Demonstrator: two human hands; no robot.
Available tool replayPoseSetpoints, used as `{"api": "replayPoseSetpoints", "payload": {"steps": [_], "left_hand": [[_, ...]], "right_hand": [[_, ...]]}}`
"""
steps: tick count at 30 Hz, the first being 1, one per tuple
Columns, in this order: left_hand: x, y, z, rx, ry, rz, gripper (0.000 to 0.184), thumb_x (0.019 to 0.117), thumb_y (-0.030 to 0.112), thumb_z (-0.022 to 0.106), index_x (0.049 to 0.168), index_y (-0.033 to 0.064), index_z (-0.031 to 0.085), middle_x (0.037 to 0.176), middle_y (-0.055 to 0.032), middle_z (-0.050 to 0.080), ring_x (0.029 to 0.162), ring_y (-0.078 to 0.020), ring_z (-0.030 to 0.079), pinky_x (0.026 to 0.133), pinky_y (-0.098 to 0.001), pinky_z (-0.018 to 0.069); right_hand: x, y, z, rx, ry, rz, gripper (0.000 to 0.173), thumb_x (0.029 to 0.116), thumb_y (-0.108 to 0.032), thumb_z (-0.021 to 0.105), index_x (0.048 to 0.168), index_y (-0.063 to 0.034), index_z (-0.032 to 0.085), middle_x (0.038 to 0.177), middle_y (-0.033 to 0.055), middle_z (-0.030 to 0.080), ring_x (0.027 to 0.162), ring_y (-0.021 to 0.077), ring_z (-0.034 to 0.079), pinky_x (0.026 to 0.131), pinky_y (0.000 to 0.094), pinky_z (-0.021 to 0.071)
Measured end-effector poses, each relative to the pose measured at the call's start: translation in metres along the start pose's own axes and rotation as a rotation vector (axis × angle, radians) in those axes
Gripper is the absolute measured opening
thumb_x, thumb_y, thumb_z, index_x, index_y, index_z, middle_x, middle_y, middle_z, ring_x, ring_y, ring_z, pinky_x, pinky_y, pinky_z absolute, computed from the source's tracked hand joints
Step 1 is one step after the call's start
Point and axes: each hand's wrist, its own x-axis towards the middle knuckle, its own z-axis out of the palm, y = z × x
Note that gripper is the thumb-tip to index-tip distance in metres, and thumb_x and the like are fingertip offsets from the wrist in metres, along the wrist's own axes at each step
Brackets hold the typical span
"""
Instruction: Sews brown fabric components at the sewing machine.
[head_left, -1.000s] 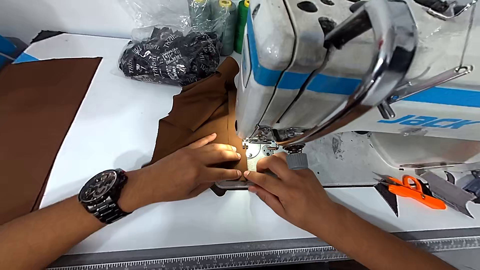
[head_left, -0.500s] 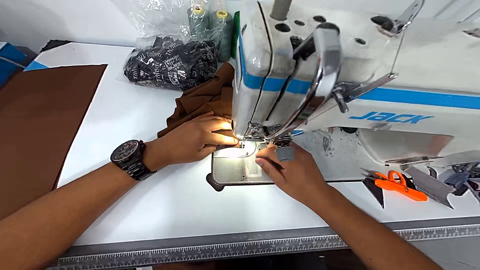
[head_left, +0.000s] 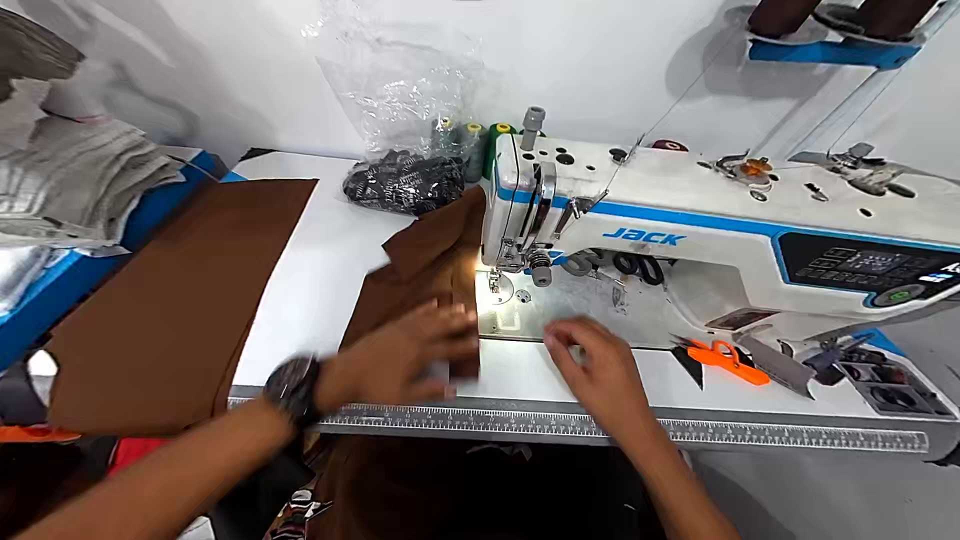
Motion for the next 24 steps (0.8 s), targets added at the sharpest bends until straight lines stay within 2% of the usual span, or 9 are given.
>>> {"api": "replayPoseSetpoints", "payload": {"steps": [2, 5, 8, 10, 12, 15, 18, 21, 24], "left_hand": [[-0.040, 0.063, 0.007, -0.067, -0.036, 0.000, 0.071, 0.1035, 0.069, 0.020, 0.151, 0.0262, 0.052, 0.165, -0.0044, 0.037, 0.155, -0.0254, 0.028, 0.125, -0.0583, 0.0236], [-0.055, 0.113, 0.004, -0.060, 0.130, 0.053, 0.055, 0.1080, 0.056, 0.033, 0.125, 0.0184, 0.070, 0.145, -0.0062, 0.060, 0.139, -0.0226, 0.052, 0.116, -0.0481, 0.0417], [-0.037, 0.092, -0.009, 0.021, 0.268, -0.086, 0.036, 0.1071, 0.033, 0.047, 0.120, 0.0124, 0.074, 0.132, -0.0050, 0.068, 0.128, -0.0190, 0.061, 0.109, -0.0412, 0.0499], [-0.019, 0.054, -0.014, 0.019, 0.252, -0.172, 0.032, 0.1047, 0.022, 0.052, 0.125, 0.0073, 0.071, 0.138, -0.0095, 0.064, 0.133, -0.0246, 0.057, 0.114, -0.0445, 0.0456], [-0.008, 0.023, -0.013, 0.021, 0.220, -0.208, 0.032, 0.1052, 0.021, 0.054, 0.129, 0.0057, 0.069, 0.144, -0.0124, 0.060, 0.138, -0.0280, 0.054, 0.117, -0.0459, 0.0412], [-0.010, 0.015, -0.003, 0.161, 0.143, -0.281, 0.041, 0.1071, 0.036, 0.049, 0.138, 0.0123, 0.065, 0.149, -0.0097, 0.057, 0.140, -0.0279, 0.051, 0.116, -0.0507, 0.0411], [-0.015, 0.037, 0.008, 0.294, 0.149, -0.294, 0.048, 0.1065, 0.046, 0.043, 0.136, 0.0166, 0.066, 0.145, -0.0083, 0.060, 0.136, -0.0275, 0.055, 0.106, -0.0515, 0.0480], [-0.009, 0.045, 0.008, 0.320, 0.200, -0.281, 0.039, 0.1064, 0.037, 0.049, 0.125, 0.0111, 0.071, 0.130, -0.0095, 0.068, 0.122, -0.0285, 0.064, 0.093, -0.0486, 0.0551], [0.008, 0.029, -0.007, 0.230, 0.217, -0.253, 0.027, 0.1035, 0.022, 0.058, 0.121, 0.0081, 0.072, 0.122, -0.0105, 0.071, 0.112, -0.0292, 0.068, 0.087, -0.0474, 0.0572]], "right_hand": [[-0.033, -0.021, 0.005, 0.097, 0.035, 0.018, 0.025, 0.0995, -0.035, 0.060, 0.106, -0.0171, 0.077, 0.093, -0.0041, 0.071, 0.085, 0.0083, 0.067, 0.071, 0.0313, 0.0587], [-0.050, -0.056, 0.026, 0.120, 0.083, -0.044, 0.022, 0.0984, -0.033, 0.065, 0.108, -0.0183, 0.078, 0.104, -0.0017, 0.071, 0.099, 0.0131, 0.068, 0.085, 0.0376, 0.0590], [-0.042, -0.084, 0.051, 0.002, 0.077, -0.117, 0.026, 0.0972, -0.033, 0.066, 0.116, -0.0191, 0.076, 0.119, 0.0023, 0.069, 0.113, 0.0227, 0.063, 0.091, 0.0460, 0.0540], [-0.037, -0.095, 0.063, -0.095, -0.002, -0.141, 0.033, 0.0983, -0.040, 0.064, 0.121, -0.0190, 0.074, 0.129, 0.0040, 0.067, 0.124, 0.0272, 0.060, 0.099, 0.0517, 0.0508], [-0.044, -0.098, 0.067, -0.156, -0.056, -0.165, 0.035, 0.0992, -0.046, 0.062, 0.118, -0.0193, 0.075, 0.129, 0.0020, 0.068, 0.125, 0.0253, 0.060, 0.104, 0.0518, 0.0495], [-0.068, -0.084, 0.051, -0.164, -0.049, -0.181, 0.033, 0.1014, -0.046, 0.058, 0.103, -0.0193, 0.077, 0.120, -0.0022, 0.072, 0.119, 0.0182, 0.065, 0.103, 0.0470, 0.0515], [-0.077, -0.066, 0.027, -0.122, -0.013, -0.119, 0.035, 0.1029, -0.043, 0.056, 0.089, -0.0182, 0.077, 0.112, -0.0040, 0.074, 0.113, 0.0149, 0.068, 0.100, 0.0449, 0.0528], [-0.064, -0.073, 0.029, -0.151, 0.058, 0.002, 0.024, 0.0984, -0.035, 0.063, 0.097, -0.0156, 0.077, 0.106, 0.0021, 0.073, 0.103, 0.0227, 0.069, 0.085, 0.0480, 0.0565], [-0.038, -0.093, 0.051, -0.101, 0.130, 0.090, 0.017, 0.0970, -0.022, 0.067, 0.108, -0.0121, 0.076, 0.112, 0.0069, 0.070, 0.104, 0.0269, 0.067, 0.083, 0.0469, 0.0572]]}}
